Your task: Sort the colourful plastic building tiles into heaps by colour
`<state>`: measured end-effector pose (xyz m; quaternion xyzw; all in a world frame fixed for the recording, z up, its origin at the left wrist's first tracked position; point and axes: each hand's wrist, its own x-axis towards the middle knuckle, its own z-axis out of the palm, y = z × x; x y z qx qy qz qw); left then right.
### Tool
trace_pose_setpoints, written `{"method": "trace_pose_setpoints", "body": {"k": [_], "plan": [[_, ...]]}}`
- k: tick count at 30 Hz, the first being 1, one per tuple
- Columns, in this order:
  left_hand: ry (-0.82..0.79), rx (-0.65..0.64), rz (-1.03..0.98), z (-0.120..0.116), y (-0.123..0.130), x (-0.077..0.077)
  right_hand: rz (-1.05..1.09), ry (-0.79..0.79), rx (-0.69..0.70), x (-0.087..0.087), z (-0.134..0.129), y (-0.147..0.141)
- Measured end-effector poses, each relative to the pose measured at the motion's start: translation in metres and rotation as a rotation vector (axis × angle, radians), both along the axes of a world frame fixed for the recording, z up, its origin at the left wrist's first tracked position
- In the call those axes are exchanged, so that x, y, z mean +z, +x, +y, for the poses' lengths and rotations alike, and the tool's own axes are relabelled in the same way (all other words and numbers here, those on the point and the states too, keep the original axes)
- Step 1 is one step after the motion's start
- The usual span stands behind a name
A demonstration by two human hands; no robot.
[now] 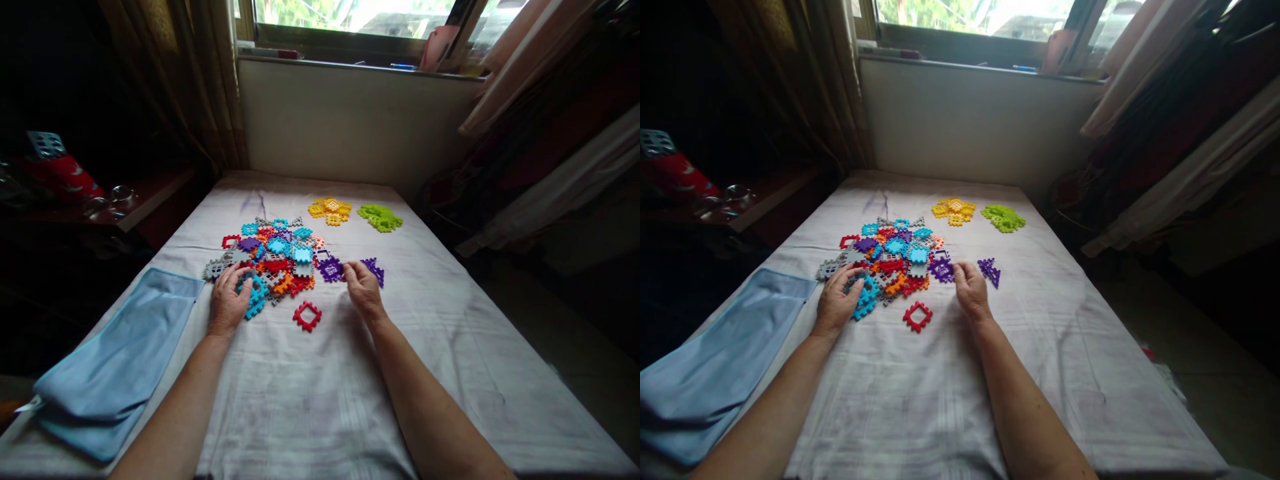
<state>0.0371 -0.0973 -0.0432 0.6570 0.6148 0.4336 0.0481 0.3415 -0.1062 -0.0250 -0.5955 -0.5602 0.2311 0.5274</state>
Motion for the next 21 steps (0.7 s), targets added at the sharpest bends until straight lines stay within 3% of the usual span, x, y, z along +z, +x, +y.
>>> {"method": "trace_pose_setpoints", "body": {"k": [3, 6, 10, 16, 21], "plan": [[0.011, 0.004, 0.017, -0.001, 0.001, 0.001, -0.004, -0.065, -0.355, -0.009, 0.013, 0.047], [0.032, 0.009, 0.065, -0.003, 0.005, 0.002, -0.054, -0.117, -0.542, -0.017, 0.017, 0.079], [0.048, -0.016, 0.127, -0.009, 0.012, 0.003, -0.128, -0.164, -0.635, -0.022, 0.014, 0.089], [0.048, -0.003, 0.135, -0.012, 0.014, 0.003, -0.21, -0.19, -0.665, -0.019, 0.012, 0.084], [0.086, 0.03, 0.105, -0.001, 0.004, 0.007, -0.258, -0.114, -0.689, -0.026, 0.014, 0.088]]}}
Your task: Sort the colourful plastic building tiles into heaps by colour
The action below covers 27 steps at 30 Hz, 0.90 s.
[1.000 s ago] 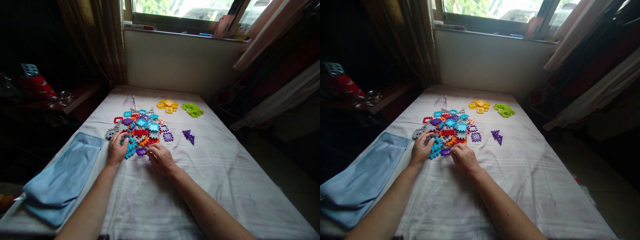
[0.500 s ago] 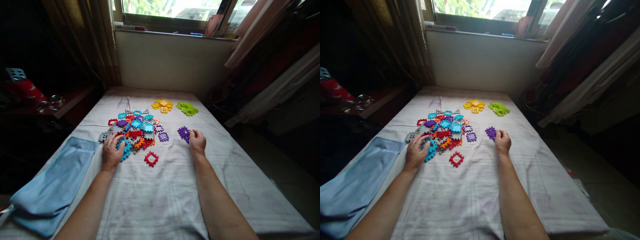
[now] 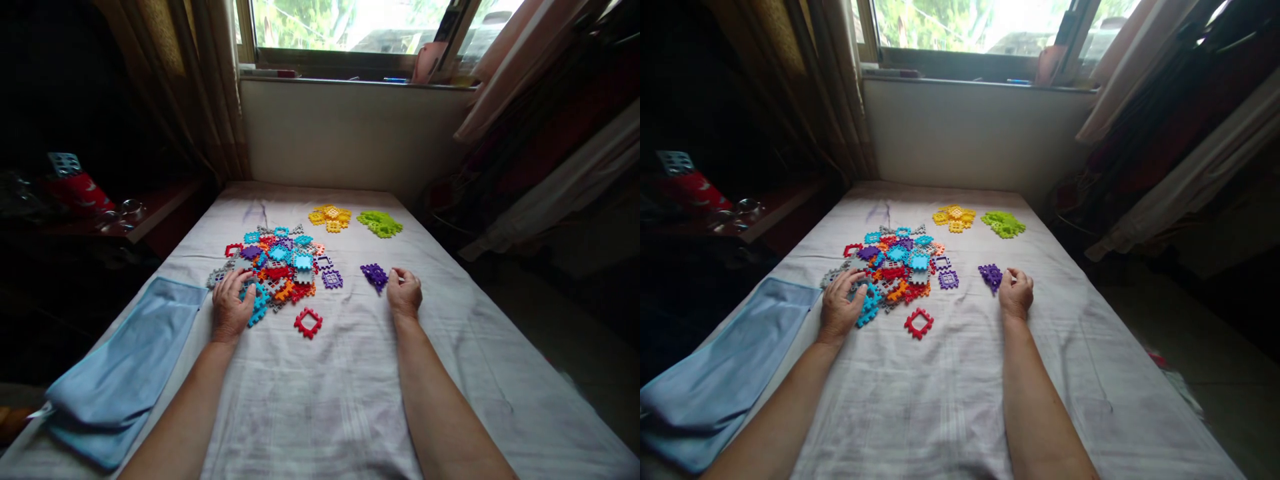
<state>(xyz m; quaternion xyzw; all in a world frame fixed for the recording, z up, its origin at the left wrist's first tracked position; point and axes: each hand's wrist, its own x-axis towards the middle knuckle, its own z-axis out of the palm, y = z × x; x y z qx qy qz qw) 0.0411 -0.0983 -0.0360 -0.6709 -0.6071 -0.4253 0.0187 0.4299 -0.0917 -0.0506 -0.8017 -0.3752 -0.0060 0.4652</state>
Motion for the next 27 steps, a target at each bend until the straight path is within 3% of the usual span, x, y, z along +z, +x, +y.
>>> {"method": "trace_pose_setpoints", "body": {"k": [5, 10, 15, 21, 24, 27], "plan": [[-0.013, 0.056, -0.05, 0.029, -0.019, 0.011, -0.023, 0.009, 0.019, -0.004, 0.001, 0.0], [-0.271, 0.174, 0.018, 0.07, -0.025, 0.022, 0.022, 0.002, 0.053, 0.001, -0.001, -0.004], [-0.475, 0.196, 0.197, 0.095, -0.011, 0.032, 0.045, -0.01, 0.076, 0.004, -0.002, -0.007], [-0.499, 0.192, 0.277, 0.094, 0.006, 0.042, 0.051, 0.013, 0.088, 0.005, -0.002, -0.009], [-0.385, 0.124, 0.263, 0.081, 0.017, 0.044, 0.05, 0.043, 0.072, 0.008, -0.002, -0.01], [-0.248, -0.022, 0.217, 0.06, 0.036, 0.041, -0.011, 0.101, 0.093, 0.014, -0.001, -0.017]]}}
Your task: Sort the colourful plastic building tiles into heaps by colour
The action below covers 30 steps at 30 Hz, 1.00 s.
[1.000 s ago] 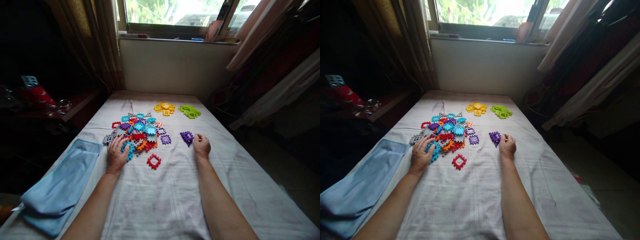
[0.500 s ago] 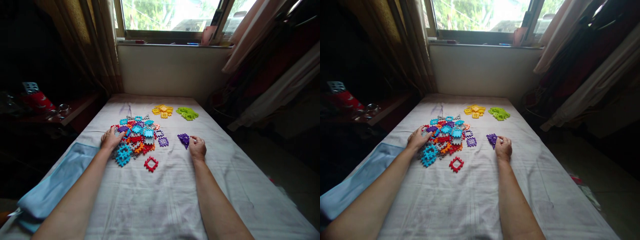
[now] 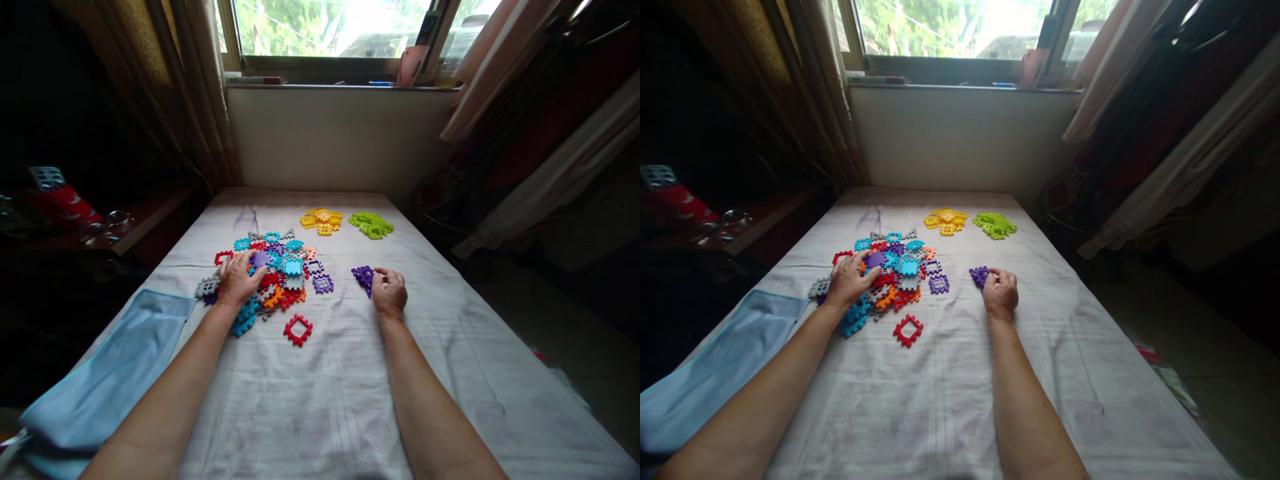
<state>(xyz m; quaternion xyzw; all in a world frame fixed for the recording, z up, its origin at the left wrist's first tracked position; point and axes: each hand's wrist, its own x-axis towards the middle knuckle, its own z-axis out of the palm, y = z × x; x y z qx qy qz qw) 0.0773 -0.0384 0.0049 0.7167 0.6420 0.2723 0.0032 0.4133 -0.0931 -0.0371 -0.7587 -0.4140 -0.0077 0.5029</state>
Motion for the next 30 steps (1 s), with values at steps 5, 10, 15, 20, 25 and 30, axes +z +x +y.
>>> {"method": "trace_pose_setpoints", "body": {"k": [5, 10, 15, 20, 25, 30], "plan": [[0.11, -0.345, -0.041, -0.04, 0.041, -0.019, -0.025, 0.089, 0.36, 0.007, -0.006, -0.032], [0.188, -0.486, -0.076, -0.06, 0.062, -0.033, 0.162, -0.003, 0.696, 0.004, -0.016, -0.07], [0.194, -0.501, -0.088, -0.064, 0.063, -0.038, 0.4, -0.023, 0.836, -0.006, -0.013, -0.085], [0.122, -0.516, 0.01, -0.073, 0.062, -0.034, 0.378, 0.018, 0.683, -0.004, -0.007, -0.069], [0.003, -0.584, 0.146, -0.082, 0.061, -0.027, 0.202, -0.032, 0.249, 0.003, -0.003, -0.025], [-0.008, -0.526, 0.177, -0.082, 0.06, -0.026, 0.053, -0.168, 0.065, -0.004, -0.001, -0.001]]}}
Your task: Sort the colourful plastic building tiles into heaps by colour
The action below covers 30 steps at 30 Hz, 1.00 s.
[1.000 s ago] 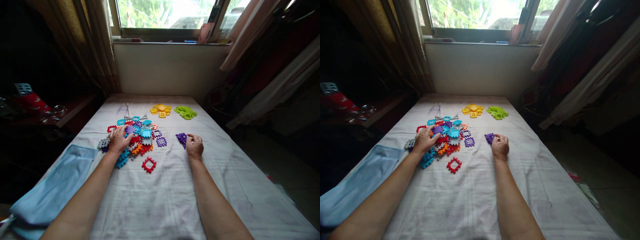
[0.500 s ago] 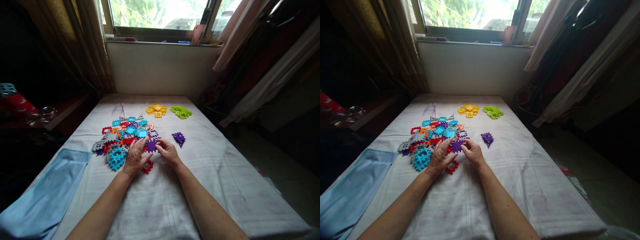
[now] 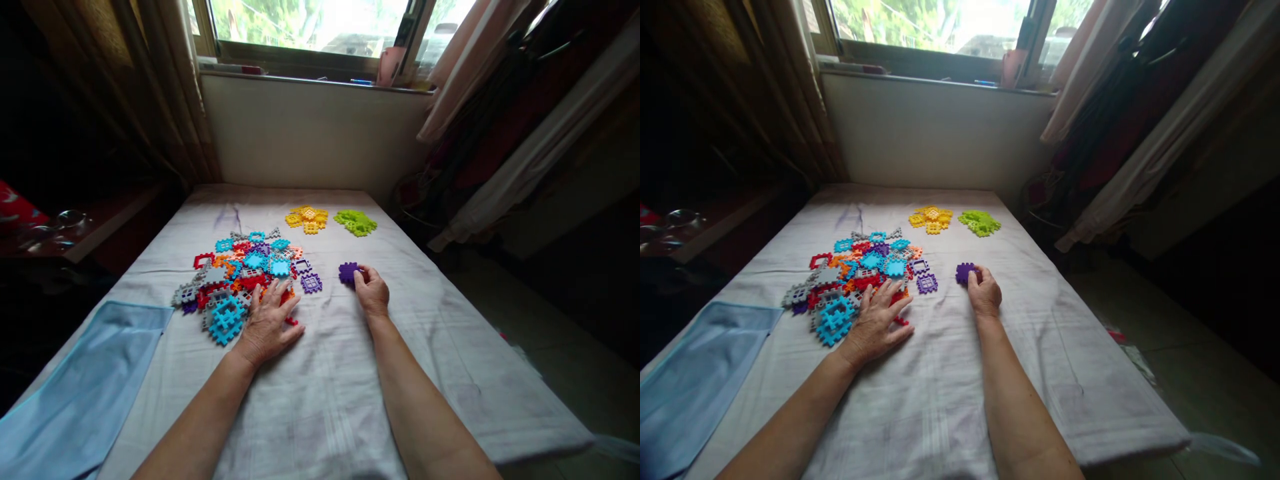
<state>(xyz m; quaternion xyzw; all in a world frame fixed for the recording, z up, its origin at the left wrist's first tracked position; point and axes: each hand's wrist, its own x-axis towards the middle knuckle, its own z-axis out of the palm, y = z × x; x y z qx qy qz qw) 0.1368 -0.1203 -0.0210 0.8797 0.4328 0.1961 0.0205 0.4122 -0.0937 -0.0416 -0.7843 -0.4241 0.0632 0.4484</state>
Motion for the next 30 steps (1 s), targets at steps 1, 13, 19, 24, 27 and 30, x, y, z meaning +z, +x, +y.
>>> {"method": "trace_pose_setpoints", "body": {"k": [1, 13, 19, 24, 27, 30], "plan": [[0.009, 0.019, -0.002, 0.001, -0.001, 0.0, -0.056, -0.005, -0.015, -0.001, 0.0, 0.0], [0.101, 0.221, -0.059, 0.012, -0.015, -0.003, -0.448, -0.322, 0.21, -0.003, 0.016, -0.02], [0.1, 0.206, -0.07, 0.013, -0.016, -0.005, -0.423, -0.222, 0.193, -0.004, 0.063, -0.001], [0.078, 0.208, -0.109, 0.013, -0.015, -0.004, -0.47, -0.023, 0.221, 0.002, 0.054, -0.016], [0.066, 0.207, -0.101, 0.013, -0.014, -0.003, -0.464, -0.015, 0.43, 0.005, 0.03, -0.036], [0.059, 0.208, -0.088, 0.013, -0.014, -0.003, -0.481, -0.06, 0.602, 0.008, 0.013, -0.053]]}}
